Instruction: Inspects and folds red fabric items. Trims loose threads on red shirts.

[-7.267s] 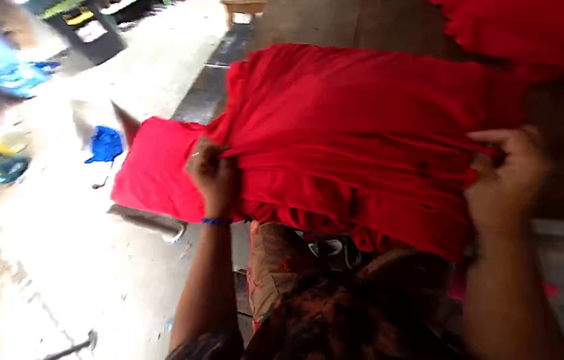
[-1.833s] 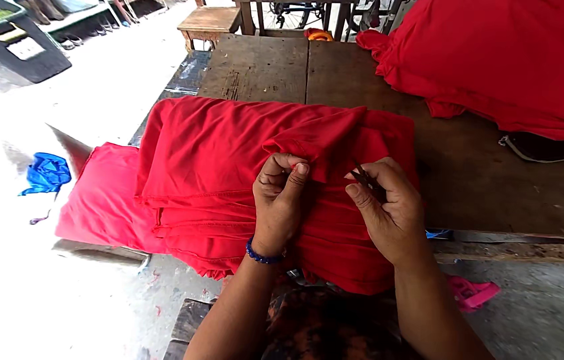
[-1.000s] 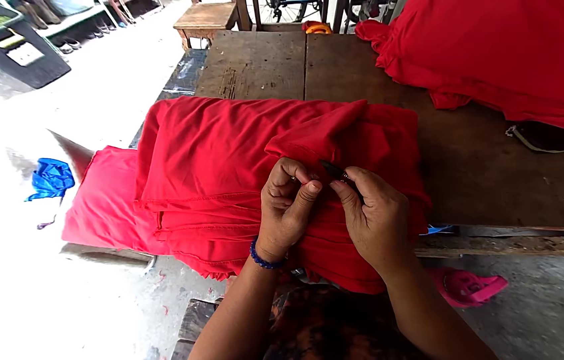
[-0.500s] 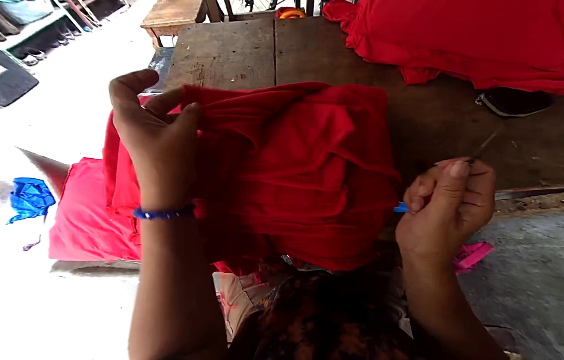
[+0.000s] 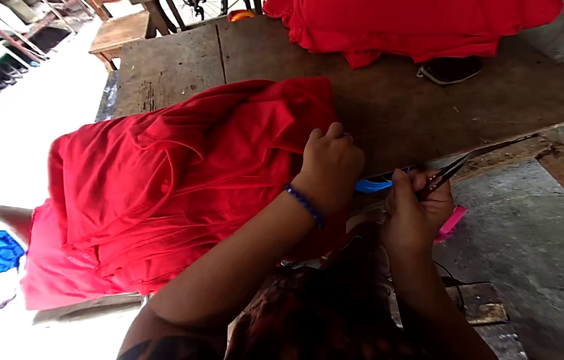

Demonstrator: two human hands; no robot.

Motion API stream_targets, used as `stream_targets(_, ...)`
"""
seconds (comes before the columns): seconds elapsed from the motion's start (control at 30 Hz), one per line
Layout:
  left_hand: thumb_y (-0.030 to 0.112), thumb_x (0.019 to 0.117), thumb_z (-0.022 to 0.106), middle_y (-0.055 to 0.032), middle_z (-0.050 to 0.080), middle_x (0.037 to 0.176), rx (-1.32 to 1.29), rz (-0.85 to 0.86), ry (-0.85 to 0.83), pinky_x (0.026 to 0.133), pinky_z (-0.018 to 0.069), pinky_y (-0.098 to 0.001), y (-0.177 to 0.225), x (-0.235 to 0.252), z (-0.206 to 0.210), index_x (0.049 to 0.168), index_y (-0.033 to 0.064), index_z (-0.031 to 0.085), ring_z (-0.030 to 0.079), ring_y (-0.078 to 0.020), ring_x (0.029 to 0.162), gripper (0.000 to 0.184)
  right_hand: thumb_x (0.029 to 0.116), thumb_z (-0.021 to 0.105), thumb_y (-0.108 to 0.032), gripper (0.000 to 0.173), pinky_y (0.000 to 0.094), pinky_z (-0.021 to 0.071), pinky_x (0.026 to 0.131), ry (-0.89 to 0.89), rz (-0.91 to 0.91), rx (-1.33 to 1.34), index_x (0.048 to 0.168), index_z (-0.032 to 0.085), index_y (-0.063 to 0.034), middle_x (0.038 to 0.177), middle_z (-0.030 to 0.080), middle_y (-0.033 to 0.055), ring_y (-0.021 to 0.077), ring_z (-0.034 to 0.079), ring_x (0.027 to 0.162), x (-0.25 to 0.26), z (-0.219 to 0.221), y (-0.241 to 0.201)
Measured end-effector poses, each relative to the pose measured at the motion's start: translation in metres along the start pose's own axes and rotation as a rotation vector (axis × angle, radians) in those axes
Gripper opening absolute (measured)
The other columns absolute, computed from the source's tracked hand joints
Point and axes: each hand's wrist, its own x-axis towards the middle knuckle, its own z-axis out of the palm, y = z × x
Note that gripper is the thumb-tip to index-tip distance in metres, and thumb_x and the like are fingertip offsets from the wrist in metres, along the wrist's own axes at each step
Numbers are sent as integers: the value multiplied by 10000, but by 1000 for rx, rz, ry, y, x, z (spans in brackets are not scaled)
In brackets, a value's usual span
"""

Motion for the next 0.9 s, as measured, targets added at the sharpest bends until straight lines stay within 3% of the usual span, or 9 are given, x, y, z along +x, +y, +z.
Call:
stream_targets(0.13,23,953,609,-187,685,1125,-57,-181,-136,790,545,-537,-2,30,-9,1016,15,730,632,-389,1141,137,967,618,-24,233,142,366,449,26,-47,20,859,517,-204,687,510,-112,-22,410,492,1,-15,-1)
stream_targets(0.2,123,1026,559,-174,702,1057,-335,-197,141,838,565,-533,-20,18,-11,1066,-1,710,693,-335,1009,200,961,612,-2,248,144,365,452,56,-57,35,847,507,-196,675,509,-107,-18,411,494,4,-23,0)
stream_targets(0.3,145,1030,590,-41,656,842,-863,-219,647,686,551,-302,-49,-31,-19,1007,11,669,629,-110,730,158,958,610,13,252,141,371,454,68,-91,42,847,509,-189,688,517,-112,-21,424,507,9,-25,-2)
stream_targets(0.4,128,1037,591,52,697,841,-1509,-412,848,690,606,-246,-56,-90,-14,930,159,661,678,-50,729,131,954,655,-26,219,117,427,502,-76,-190,49,895,562,-215,769,584,-137,-50,495,575,12,0,-15)
stream_targets(0.47,103,1040,575,20,718,846,-1694,-521,896,719,630,-281,-55,-112,0,905,145,671,706,-79,740,171,953,705,-97,160,93,480,604,-265,-284,-17,1017,617,-215,890,627,-147,-77,548,686,10,26,-24)
stream_targets(0.57,31,1017,580,-33,730,825,-1862,-584,901,715,638,-311,-53,-124,19,878,101,686,720,-114,721,189,910,774,-129,240,110,439,588,-512,-396,-157,1085,652,-19,1004,604,22,-17,513,704,2,72,-30)
stream_targets(0.63,33,999,613,-31,730,809,-1886,-566,880,713,632,-300,-53,-126,21,865,107,700,716,-106,715,177,846,825,-131,319,157,515,697,-598,-416,-251,1090,695,28,1055,609,97,62,591,849,-3,98,-29)
stream_targets(0.73,23,958,676,-37,730,809,-1845,-506,856,722,620,-292,-55,-126,23,881,96,723,709,-103,728,116,829,808,-80,265,204,553,759,-627,-386,-320,1051,708,23,1056,634,111,99,637,918,-9,117,-20)
stream_targets(0.9,-47,895,723,-44,701,921,-1666,-367,867,693,610,-258,-57,-126,27,913,55,740,682,-102,767,106,893,680,26,63,109,504,705,-594,-418,-138,948,681,56,956,597,67,17,579,820,-9,111,-8)
